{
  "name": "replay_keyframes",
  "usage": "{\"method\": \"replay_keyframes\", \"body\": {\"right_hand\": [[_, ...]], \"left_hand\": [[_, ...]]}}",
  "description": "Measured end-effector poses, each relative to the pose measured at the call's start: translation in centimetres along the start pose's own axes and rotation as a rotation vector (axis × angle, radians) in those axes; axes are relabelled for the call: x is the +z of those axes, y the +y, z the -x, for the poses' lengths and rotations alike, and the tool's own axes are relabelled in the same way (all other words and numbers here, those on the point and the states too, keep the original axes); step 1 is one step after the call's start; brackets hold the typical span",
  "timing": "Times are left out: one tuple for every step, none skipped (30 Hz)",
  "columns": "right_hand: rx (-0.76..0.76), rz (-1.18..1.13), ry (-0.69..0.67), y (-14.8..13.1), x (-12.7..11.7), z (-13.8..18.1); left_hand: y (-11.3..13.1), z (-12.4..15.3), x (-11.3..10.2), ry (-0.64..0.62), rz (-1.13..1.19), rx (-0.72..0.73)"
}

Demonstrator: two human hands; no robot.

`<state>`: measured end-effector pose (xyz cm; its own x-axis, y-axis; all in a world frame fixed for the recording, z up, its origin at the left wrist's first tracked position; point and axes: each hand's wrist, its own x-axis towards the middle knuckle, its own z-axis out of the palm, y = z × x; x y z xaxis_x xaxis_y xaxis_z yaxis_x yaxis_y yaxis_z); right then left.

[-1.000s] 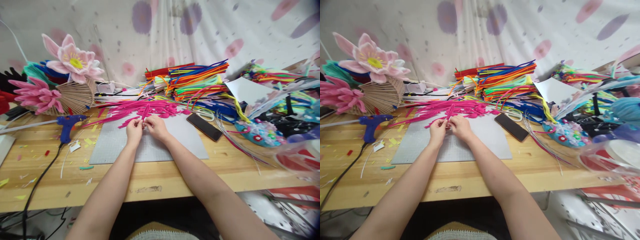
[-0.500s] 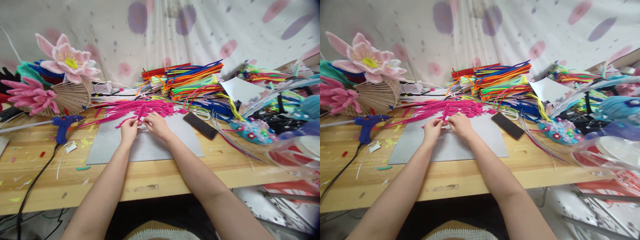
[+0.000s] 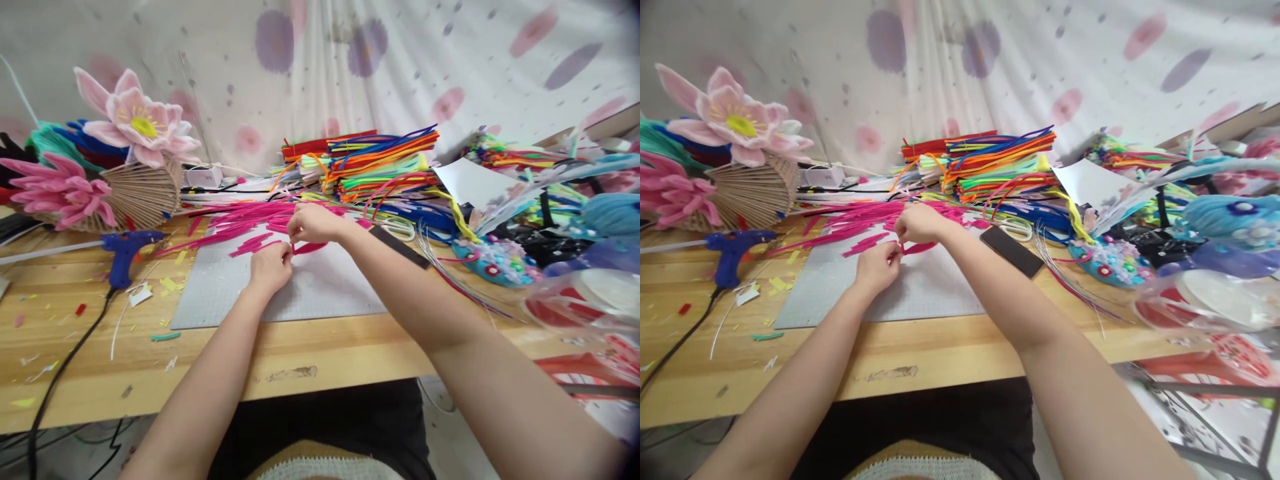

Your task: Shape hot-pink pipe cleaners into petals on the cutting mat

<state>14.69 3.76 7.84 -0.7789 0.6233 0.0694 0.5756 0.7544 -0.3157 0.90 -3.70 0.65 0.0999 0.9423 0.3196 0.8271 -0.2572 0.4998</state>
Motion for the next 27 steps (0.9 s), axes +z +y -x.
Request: {"method": "replay_keyframes", "body": {"right_hand": [[0.052, -0.115, -0.118, 0.7, -0.6, -0.2], [0.090, -0.242, -0.198, 1.4, -0.9, -0.2], [0.112, -0.365, -0.242, 2.0, -0.9, -0.2], [0.131, -0.483, -0.251, 2.5, -0.6, 0.0], [0.156, -0.597, -0.197, 2.7, 0.1, 0.2], [0.166, -0.686, -0.121, 2.8, 0.9, 0.4], [0.181, -0.756, -0.058, 2.6, 1.9, 0.7], [0.210, -0.813, -0.008, 2.3, 3.0, 1.0], [0.219, -0.837, 0.017, 1.8, 4.1, 1.3], [0.228, -0.808, 0.048, 1.3, 5.1, 1.5], [0.240, -0.739, 0.103, 0.6, 5.9, 1.7], [0.238, -0.631, 0.173, 0.0, 6.5, 1.9], [0.210, -0.504, 0.213, -0.5, 6.8, 2.1], [0.172, -0.385, 0.252, -1.0, 6.9, 2.2], [0.131, -0.278, 0.278, -1.4, 6.8, 2.3], [0.089, -0.192, 0.291, -1.7, 6.7, 2.4], [0.054, -0.128, 0.298, -1.9, 6.5, 2.5], [0.026, -0.083, 0.298, -2.0, 6.2, 2.6], [0.001, -0.053, 0.292, -2.1, 6.0, 2.7], [-0.019, -0.031, 0.284, -2.2, 5.8, 2.7], [-0.036, -0.010, 0.272, -2.2, 5.6, 2.8], [-0.047, 0.015, 0.256, -2.3, 5.3, 2.7], [-0.056, 0.045, 0.234, -2.4, 5.0, 2.6], [-0.065, 0.080, 0.204, -2.4, 4.5, 2.5], [-0.068, 0.122, 0.171, -2.5, 3.9, 2.2], [-0.092, 0.155, 0.132, -2.4, 3.2, 1.9], [-0.118, 0.172, 0.085, -2.3, 2.4, 1.5]], "left_hand": [[0.0, 0.1, 0.1, -0.018, 0.102, 0.045], [-0.1, 0.1, 0.2, -0.030, 0.234, 0.065], [-0.3, 0.2, 0.4, -0.031, 0.382, 0.058], [-0.4, 0.2, 0.6, -0.018, 0.531, 0.027], [-0.5, 0.1, 0.8, 0.012, 0.662, -0.019], [-0.7, 0.0, 1.0, 0.054, 0.765, -0.072], [-0.8, -0.1, 1.2, 0.102, 0.833, -0.127], [-1.0, -0.2, 1.4, 0.150, 0.868, -0.184], [-1.1, -0.2, 1.5, 0.188, 0.870, -0.238], [-1.2, -0.3, 1.6, 0.217, 0.839, -0.285], [-1.3, -0.3, 1.7, 0.235, 0.776, -0.318], [-1.4, -0.2, 1.6, 0.242, 0.690, -0.335], [-1.3, -0.1, 1.6, 0.242, 0.590, -0.337], [-1.3, 0.0, 1.4, 0.239, 0.490, -0.327], [-1.1, 0.1, 1.3, 0.236, 0.403, -0.313], [-0.9, 0.2, 1.1, 0.236, 0.334, -0.304], [-0.7, 0.3, 0.9, 0.236, 0.282, -0.301], [-0.4, 0.4, 0.8, 0.237, 0.242, -0.302], [-0.2, 0.4, 0.6, 0.235, 0.210, -0.305], [0.0, 0.5, 0.5, 0.231, 0.181, -0.309], [0.2, 0.5, 0.4, 0.222, 0.151, -0.312], [0.4, 0.5, 0.3, 0.207, 0.117, -0.310], [0.5, 0.5, 0.3, 0.187, 0.078, -0.306], [0.6, 0.4, 0.3, 0.159, 0.037, -0.293], [0.6, 0.4, 0.2, 0.126, -0.003, -0.272], [0.7, 0.3, 0.2, 0.090, -0.036, -0.246], [0.7, 0.3, 0.2, 0.056, -0.058, -0.213]]}}
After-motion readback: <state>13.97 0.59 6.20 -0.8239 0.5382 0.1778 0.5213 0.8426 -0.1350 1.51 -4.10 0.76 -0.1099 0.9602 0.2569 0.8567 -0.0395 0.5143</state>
